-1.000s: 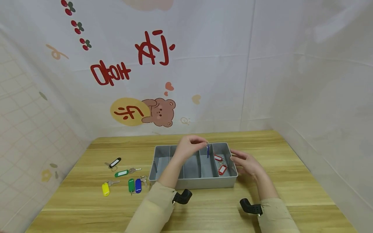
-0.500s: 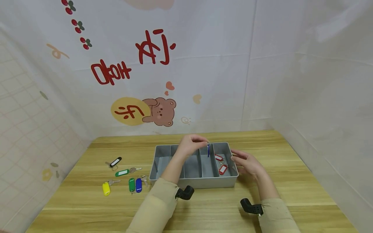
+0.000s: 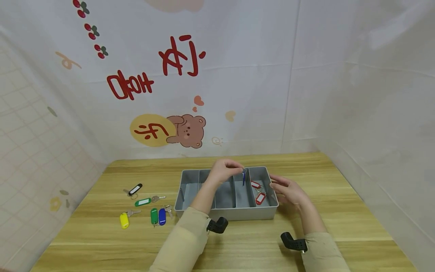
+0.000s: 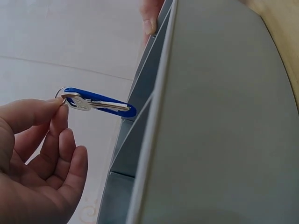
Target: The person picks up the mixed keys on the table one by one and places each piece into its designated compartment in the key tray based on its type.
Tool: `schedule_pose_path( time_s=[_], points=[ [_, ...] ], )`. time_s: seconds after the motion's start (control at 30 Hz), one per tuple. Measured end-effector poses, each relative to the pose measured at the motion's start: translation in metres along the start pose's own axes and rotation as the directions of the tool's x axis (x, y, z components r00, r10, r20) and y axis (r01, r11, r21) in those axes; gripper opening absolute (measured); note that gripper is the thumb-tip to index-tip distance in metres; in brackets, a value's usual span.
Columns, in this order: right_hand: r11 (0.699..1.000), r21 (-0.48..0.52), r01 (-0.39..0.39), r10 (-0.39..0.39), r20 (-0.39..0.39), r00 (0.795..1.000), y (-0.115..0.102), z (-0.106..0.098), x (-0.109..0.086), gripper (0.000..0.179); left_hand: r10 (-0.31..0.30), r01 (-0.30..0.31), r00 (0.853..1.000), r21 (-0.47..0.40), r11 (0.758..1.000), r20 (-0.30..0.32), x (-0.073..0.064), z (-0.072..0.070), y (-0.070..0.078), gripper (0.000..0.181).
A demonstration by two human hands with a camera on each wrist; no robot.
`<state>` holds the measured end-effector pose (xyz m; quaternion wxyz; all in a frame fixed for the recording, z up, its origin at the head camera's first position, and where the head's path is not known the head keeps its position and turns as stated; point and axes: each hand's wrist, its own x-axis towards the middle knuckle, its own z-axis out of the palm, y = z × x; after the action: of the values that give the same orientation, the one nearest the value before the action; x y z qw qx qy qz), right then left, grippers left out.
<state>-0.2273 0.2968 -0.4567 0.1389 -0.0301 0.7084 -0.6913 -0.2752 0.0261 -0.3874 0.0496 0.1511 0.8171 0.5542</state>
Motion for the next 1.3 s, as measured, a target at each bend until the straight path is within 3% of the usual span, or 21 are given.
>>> schedule_pose_path(
  time_s=[0.97, 1.3],
  points=[
    [1.0, -0.031, -0.007, 0.006, -0.014, 1.0, -0.002, 0.001, -0.002, 0.063, -0.043, 0.044, 0.999, 0.061, 0.997, -0.015, 0.002, 0.004, -0.009, 0.007],
    [1.0, -0.024, -0.011, 0.011, -0.009, 1.0, -0.002, 0.001, -0.001, 0.064, -0.047, 0.052, 0.998, 0.127, 0.991, -0.041, 0.003, 0.006, -0.011, 0.007]
  ],
)
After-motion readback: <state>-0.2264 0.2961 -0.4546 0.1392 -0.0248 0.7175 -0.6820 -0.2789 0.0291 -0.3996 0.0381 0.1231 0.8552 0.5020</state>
